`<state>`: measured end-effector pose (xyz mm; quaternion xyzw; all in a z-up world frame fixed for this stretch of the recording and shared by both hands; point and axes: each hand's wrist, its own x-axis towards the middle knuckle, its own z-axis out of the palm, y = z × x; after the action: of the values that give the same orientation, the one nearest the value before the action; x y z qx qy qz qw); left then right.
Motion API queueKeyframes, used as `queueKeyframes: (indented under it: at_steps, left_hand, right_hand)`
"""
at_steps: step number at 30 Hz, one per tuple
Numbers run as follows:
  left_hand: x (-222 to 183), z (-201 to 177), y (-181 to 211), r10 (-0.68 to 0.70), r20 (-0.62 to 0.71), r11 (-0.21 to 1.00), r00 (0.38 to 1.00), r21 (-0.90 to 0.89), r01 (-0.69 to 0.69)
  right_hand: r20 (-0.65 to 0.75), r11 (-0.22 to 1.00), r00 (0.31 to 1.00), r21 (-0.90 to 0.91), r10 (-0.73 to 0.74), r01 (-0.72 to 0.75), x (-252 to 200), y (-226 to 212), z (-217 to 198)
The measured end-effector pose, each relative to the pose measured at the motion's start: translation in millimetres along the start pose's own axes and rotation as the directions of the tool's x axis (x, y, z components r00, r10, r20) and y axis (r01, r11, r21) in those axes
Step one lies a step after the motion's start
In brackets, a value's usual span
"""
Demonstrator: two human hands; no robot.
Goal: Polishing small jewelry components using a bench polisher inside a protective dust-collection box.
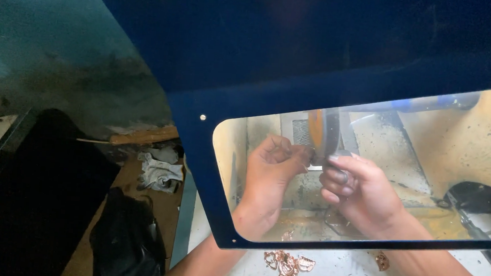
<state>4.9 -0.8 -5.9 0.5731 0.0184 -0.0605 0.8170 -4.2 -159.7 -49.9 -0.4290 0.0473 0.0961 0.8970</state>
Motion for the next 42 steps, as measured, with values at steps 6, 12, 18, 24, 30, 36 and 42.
queueKeyframes:
  at_steps: [6,12,18,24,30,36,42]
  left_hand:
    - [-4,3,3,0.015,-0.035,1.0,0.999,-0.026,-0.015]
    - [-7,3,9,0.014,-0.058,1.0,0.998,-0.013,-0.015]
    - [-8,2,10,0.021,-0.055,1.0,0.998,-0.011,-0.021]
    - [-5,-3,6,0.035,-0.065,0.999,0.997,-0.019,-0.036]
    - [-16,-6,10,0.159,-0.043,0.985,0.986,0.077,-0.156]
    - [-27,-11,-2,0.463,0.077,0.825,0.883,0.327,-0.461]
    - [-32,-6,-5,0.48,0.101,0.735,0.871,0.495,-0.462]
  right_hand:
    - [0.014,0.999,1.0,0.035,-0.003,0.003,1,2,2]
    - [-0.006,0.997,1.0,0.073,-0.006,0.006,1,6,7]
    - [-0.021,0.996,1.0,0.084,-0.022,0.024,-1,4,12]
    - [0.004,0.996,0.998,0.066,-0.055,0.055,0,5,16]
    - [0.026,0.978,0.99,-0.15,-0.14,0.142,-6,8,7]
    - [-0.014,0.804,0.965,-0.557,-0.263,0.211,-21,-3,10]
    - [-0.114,0.802,0.962,-0.581,-0.246,0.136,-26,-5,13]
